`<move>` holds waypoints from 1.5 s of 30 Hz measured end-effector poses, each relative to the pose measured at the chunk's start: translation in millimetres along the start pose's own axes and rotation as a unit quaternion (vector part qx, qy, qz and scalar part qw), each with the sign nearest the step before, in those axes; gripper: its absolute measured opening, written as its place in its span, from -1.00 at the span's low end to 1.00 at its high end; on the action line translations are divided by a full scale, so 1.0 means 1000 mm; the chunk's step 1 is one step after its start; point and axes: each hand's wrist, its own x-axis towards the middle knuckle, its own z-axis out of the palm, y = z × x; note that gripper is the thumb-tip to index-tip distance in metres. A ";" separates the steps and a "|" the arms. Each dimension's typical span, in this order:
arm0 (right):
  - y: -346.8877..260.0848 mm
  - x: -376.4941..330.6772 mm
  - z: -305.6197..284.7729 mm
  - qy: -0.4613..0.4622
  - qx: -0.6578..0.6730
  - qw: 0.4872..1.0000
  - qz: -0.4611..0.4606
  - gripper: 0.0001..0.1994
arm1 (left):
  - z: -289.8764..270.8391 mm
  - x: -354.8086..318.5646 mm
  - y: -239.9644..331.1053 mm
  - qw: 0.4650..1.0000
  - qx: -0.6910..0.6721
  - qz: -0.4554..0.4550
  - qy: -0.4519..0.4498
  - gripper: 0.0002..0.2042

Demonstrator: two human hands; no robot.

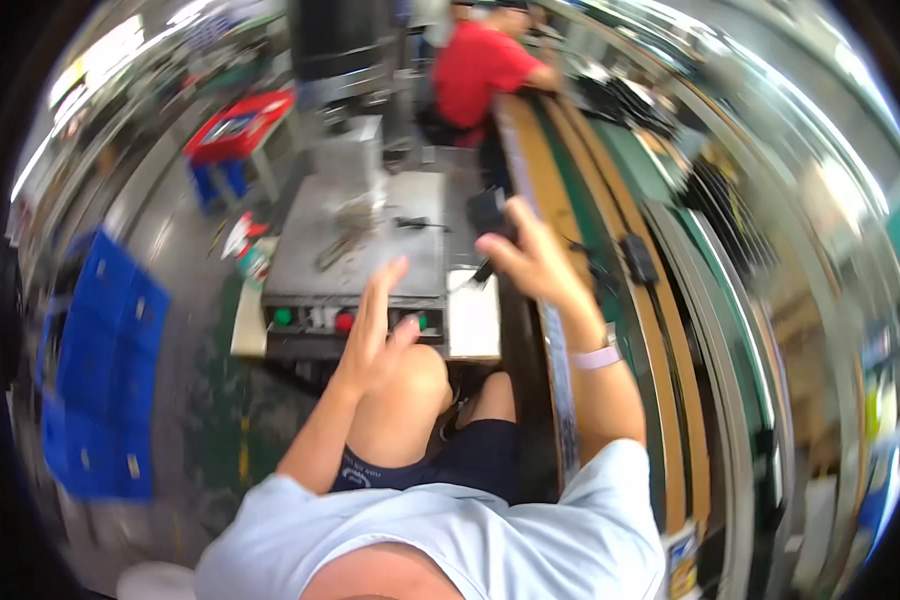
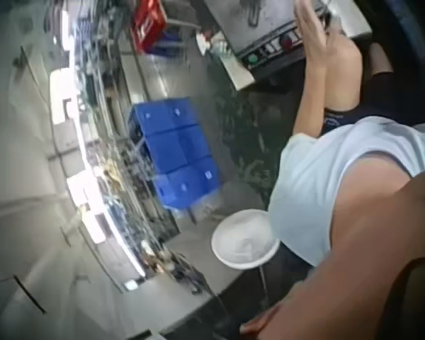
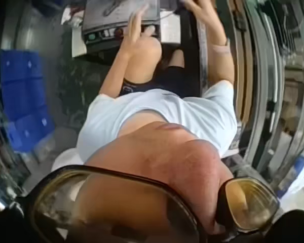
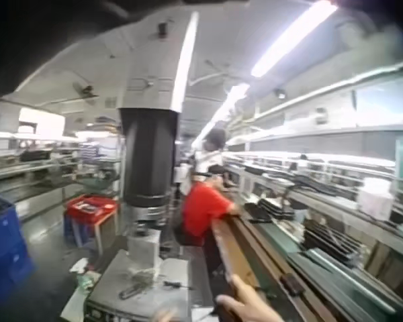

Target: Operating a pneumatic press machine to assemble electronic components and verifying them using a handheld device.

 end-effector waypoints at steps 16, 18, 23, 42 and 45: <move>0.144 -0.177 -0.262 0.217 -0.580 0.698 0.360 -0.47 | 0.003 -0.029 -0.025 0.954 -0.069 -0.049 -0.288 -0.49; 0.171 -0.125 -0.219 0.250 -0.465 0.767 0.365 -0.21 | 0.001 -0.022 -0.031 0.947 -0.110 -0.081 -0.291 -0.49; 0.183 -0.070 -0.173 0.194 -0.492 0.733 0.428 -0.22 | -0.030 -0.012 -0.055 0.986 0.023 -0.035 -0.161 -0.66; 0.047 0.070 0.008 0.029 -0.003 0.999 0.018 -0.57 | -0.135 0.129 -0.257 0.971 -0.196 -0.132 -0.020 -0.35; 0.102 0.116 0.087 0.018 -0.011 1.000 -0.003 -0.57 | -0.149 0.094 -0.217 0.919 -0.365 -0.146 -0.041 -0.33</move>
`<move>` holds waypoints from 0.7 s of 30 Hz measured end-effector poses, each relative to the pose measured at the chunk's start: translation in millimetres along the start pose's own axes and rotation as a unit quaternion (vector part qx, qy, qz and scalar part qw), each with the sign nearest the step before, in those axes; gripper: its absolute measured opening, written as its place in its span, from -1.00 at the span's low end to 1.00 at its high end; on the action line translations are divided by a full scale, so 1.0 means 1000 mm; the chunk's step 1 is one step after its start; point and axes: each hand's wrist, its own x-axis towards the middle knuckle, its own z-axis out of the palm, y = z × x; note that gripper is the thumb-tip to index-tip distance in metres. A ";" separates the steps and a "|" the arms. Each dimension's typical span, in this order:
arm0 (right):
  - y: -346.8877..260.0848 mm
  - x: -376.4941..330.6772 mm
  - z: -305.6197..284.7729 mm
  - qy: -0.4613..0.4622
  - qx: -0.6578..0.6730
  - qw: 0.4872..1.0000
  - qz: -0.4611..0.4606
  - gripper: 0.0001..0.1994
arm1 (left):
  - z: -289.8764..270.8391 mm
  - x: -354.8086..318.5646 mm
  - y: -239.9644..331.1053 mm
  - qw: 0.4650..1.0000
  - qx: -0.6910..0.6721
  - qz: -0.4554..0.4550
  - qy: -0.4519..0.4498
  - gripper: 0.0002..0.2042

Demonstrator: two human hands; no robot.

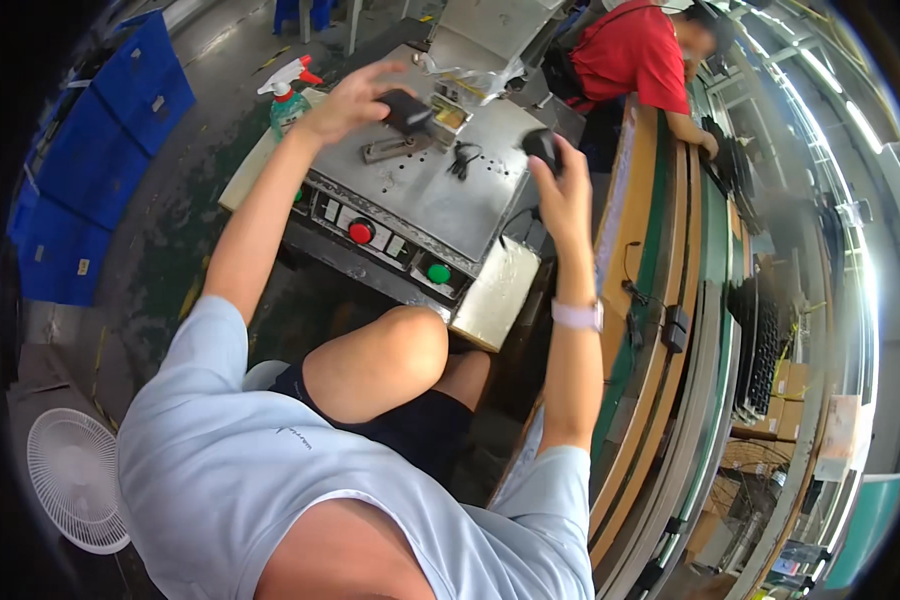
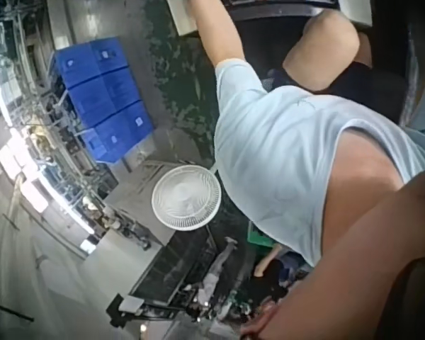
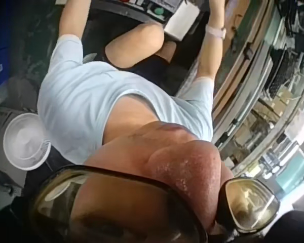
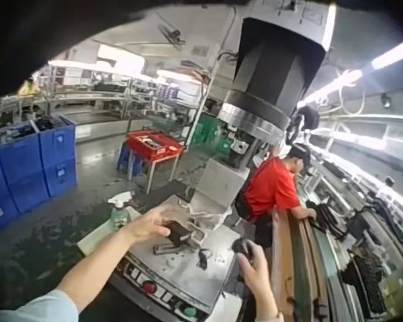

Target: Operating a pneumatic press machine to assemble electronic components and verifying them using a handheld device.

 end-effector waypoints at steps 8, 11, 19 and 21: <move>0.020 0.072 0.123 -0.107 -0.173 0.960 -0.191 -0.55 | 0.090 -0.190 0.023 0.884 -0.401 0.051 0.234 -0.36; 0.015 0.075 0.117 -0.162 -0.180 0.959 -0.150 -0.55 | 0.093 -0.204 0.012 0.890 -0.312 -0.006 0.331 -0.50; 0.011 0.065 0.123 -0.134 -0.249 0.938 -0.199 -0.51 | 0.058 -0.191 -0.025 0.909 0.138 -0.039 0.391 -0.64; 0.014 0.066 0.126 -0.117 -0.263 0.940 -0.184 -0.50 | 0.053 -0.192 -0.031 0.907 0.152 -0.032 0.391 -0.65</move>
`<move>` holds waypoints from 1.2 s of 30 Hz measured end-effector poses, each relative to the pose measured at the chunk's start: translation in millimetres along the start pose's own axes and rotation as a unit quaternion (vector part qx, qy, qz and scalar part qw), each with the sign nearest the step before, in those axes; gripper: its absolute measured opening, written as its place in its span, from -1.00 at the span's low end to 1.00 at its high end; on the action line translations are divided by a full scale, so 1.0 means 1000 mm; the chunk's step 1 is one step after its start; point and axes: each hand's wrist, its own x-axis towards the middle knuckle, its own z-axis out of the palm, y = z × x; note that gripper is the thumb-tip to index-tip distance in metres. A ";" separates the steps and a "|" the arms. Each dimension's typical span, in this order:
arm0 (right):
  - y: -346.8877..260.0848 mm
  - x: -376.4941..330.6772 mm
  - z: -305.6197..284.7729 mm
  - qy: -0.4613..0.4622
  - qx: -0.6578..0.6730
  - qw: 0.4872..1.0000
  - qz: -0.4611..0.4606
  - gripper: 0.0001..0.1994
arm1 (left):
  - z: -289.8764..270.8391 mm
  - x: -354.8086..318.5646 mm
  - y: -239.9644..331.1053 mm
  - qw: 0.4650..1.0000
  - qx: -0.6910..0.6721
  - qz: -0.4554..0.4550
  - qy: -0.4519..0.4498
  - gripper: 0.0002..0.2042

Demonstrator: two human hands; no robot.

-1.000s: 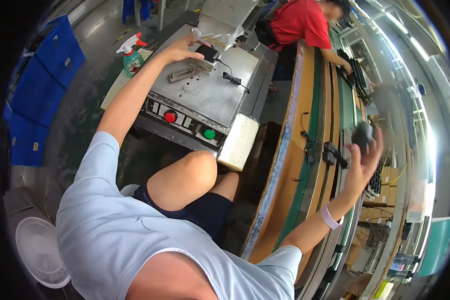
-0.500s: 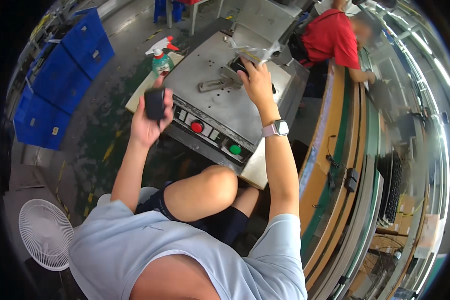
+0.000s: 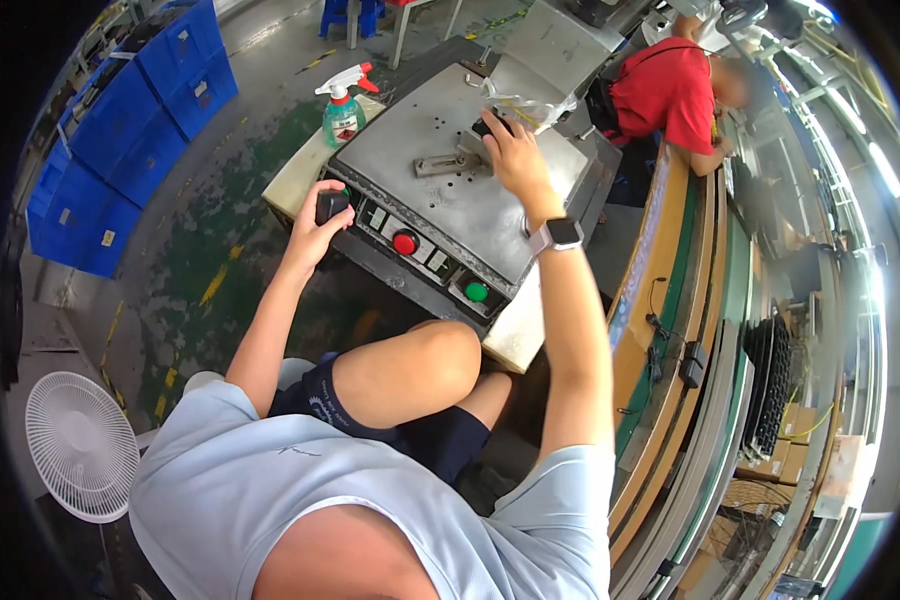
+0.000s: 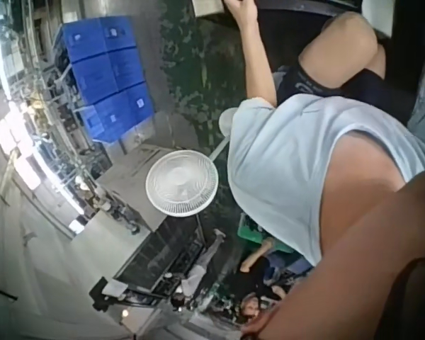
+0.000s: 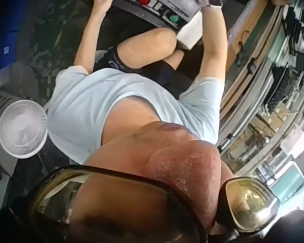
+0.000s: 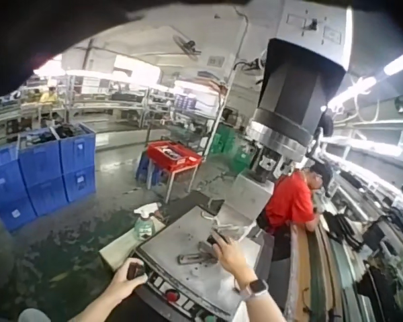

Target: Operating a pneumatic press machine to assemble electronic components and verifying them using a handheld device.

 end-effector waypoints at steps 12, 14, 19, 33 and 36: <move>-0.044 -0.091 -0.046 -0.258 -0.194 0.945 0.047 0.08 | -0.019 0.017 -0.026 0.975 0.179 0.129 0.036 -0.64; -0.064 -0.136 -0.058 -0.347 -0.181 0.918 0.061 0.16 | -0.021 0.014 -0.024 0.966 0.182 0.182 -0.016 -0.64; -0.097 -0.158 -0.070 -0.177 -0.244 0.953 0.011 0.09 | 0.012 0.011 0.015 0.992 0.097 0.060 -0.054 -0.60; 0.031 -0.303 -0.305 0.205 -0.210 0.915 0.276 -0.67 | 0.160 -0.122 0.091 0.784 0.309 0.333 -0.422 -0.58; 0.085 -0.411 -0.373 0.117 -0.400 0.711 0.567 -0.56 | 0.155 -0.123 0.081 0.792 0.328 0.311 -0.410 -0.64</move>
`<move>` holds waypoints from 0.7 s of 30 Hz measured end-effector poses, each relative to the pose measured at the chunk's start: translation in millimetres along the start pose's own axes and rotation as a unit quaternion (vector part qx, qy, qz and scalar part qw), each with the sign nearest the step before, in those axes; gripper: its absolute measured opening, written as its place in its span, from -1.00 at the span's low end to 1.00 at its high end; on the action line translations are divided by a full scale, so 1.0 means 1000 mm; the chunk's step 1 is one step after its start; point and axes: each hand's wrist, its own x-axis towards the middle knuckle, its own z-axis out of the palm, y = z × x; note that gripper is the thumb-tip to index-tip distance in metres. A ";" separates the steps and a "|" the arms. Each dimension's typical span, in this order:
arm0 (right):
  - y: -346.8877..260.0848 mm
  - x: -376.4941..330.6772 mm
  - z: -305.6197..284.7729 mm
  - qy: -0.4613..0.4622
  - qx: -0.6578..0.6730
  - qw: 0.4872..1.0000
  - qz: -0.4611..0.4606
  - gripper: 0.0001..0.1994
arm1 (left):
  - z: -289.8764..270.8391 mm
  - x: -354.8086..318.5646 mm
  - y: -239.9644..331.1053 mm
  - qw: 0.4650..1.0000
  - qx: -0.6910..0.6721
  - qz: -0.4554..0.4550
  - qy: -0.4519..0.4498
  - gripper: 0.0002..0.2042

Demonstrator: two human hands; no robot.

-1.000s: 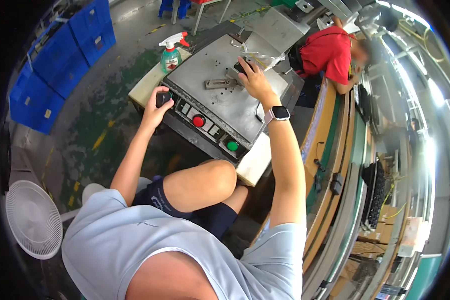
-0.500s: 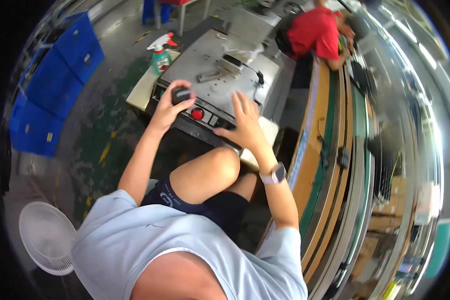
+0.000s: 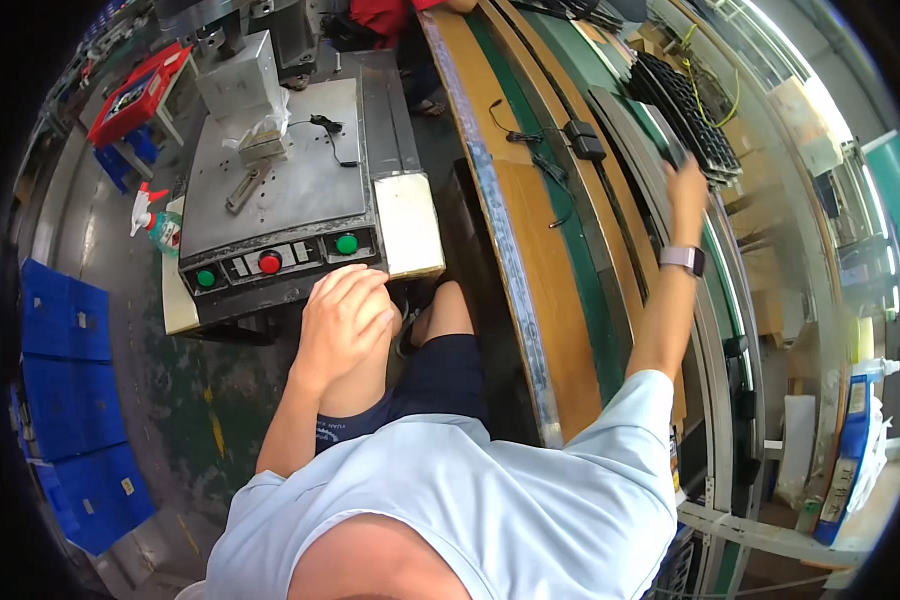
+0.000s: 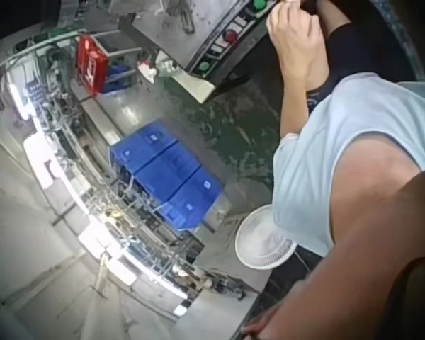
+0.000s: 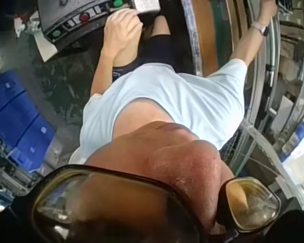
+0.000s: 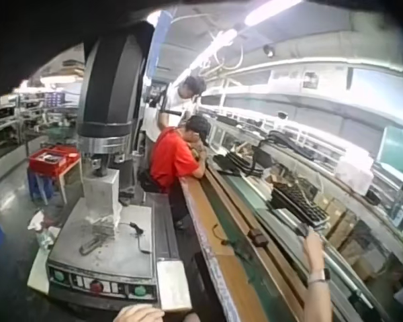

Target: Operating a pneumatic press machine to assemble electronic components and verifying them using a handheld device.

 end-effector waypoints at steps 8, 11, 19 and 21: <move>0.027 0.030 0.077 -0.069 0.039 0.996 -0.050 -0.38 | -0.001 0.020 -0.011 0.993 -0.082 -0.044 -0.073 -0.66; -0.058 0.025 0.131 -0.170 0.156 0.972 0.044 -0.16 | -0.001 0.029 -0.027 0.984 -0.168 -0.045 -0.047 -0.72; -0.148 0.006 0.043 -0.059 0.047 0.992 -0.102 -0.33 | -0.085 0.056 -0.208 0.932 -0.121 -0.213 0.267 -0.77; -0.179 0.004 -0.007 -0.033 0.086 0.984 -0.154 -0.35 | -0.102 0.084 -0.258 0.941 -0.011 -0.221 0.256 -0.60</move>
